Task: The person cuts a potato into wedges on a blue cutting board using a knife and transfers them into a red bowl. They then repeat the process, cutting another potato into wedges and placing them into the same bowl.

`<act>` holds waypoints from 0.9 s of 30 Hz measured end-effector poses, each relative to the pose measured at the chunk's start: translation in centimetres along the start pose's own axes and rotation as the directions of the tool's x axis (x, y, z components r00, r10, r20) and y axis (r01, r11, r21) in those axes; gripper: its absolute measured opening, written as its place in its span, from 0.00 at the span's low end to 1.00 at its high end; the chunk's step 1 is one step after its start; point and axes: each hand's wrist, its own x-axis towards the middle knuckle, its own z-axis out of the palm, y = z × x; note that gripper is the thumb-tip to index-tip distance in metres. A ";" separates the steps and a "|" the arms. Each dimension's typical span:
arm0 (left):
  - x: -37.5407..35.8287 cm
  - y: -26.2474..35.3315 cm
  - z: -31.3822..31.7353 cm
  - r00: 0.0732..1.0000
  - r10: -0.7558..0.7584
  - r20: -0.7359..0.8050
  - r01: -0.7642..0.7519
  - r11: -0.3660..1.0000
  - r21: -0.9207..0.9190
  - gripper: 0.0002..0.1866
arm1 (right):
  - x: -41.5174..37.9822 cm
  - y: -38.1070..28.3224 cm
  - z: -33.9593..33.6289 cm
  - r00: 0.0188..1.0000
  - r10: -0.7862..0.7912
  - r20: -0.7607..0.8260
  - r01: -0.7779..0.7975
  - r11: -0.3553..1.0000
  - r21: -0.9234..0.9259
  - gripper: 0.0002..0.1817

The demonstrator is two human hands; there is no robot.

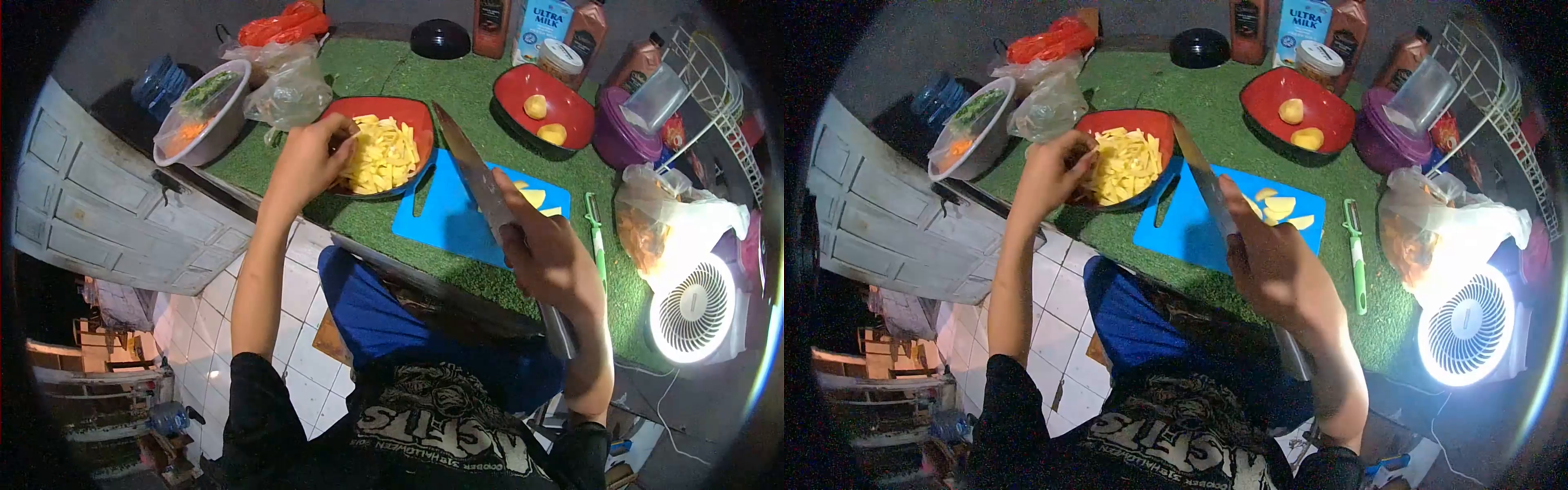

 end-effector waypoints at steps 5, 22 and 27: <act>-0.6 -2.4 -0.8 0.981 0.171 -0.093 -0.157 0.977 0.142 0.18 | 1.5 0.1 2.7 0.895 -0.385 -0.227 0.343 0.917 -0.204 0.33; -1.7 1.2 0.8 0.876 0.482 -0.003 -0.454 0.827 0.332 0.27 | 6.8 -2.8 5.9 0.920 -0.359 -0.154 0.298 0.900 -0.318 0.21; -1.6 0.7 0.7 0.818 0.572 -0.066 -0.500 0.762 0.411 0.21 | 6.9 -2.9 5.8 0.915 -0.375 -0.147 0.319 0.897 -0.304 0.20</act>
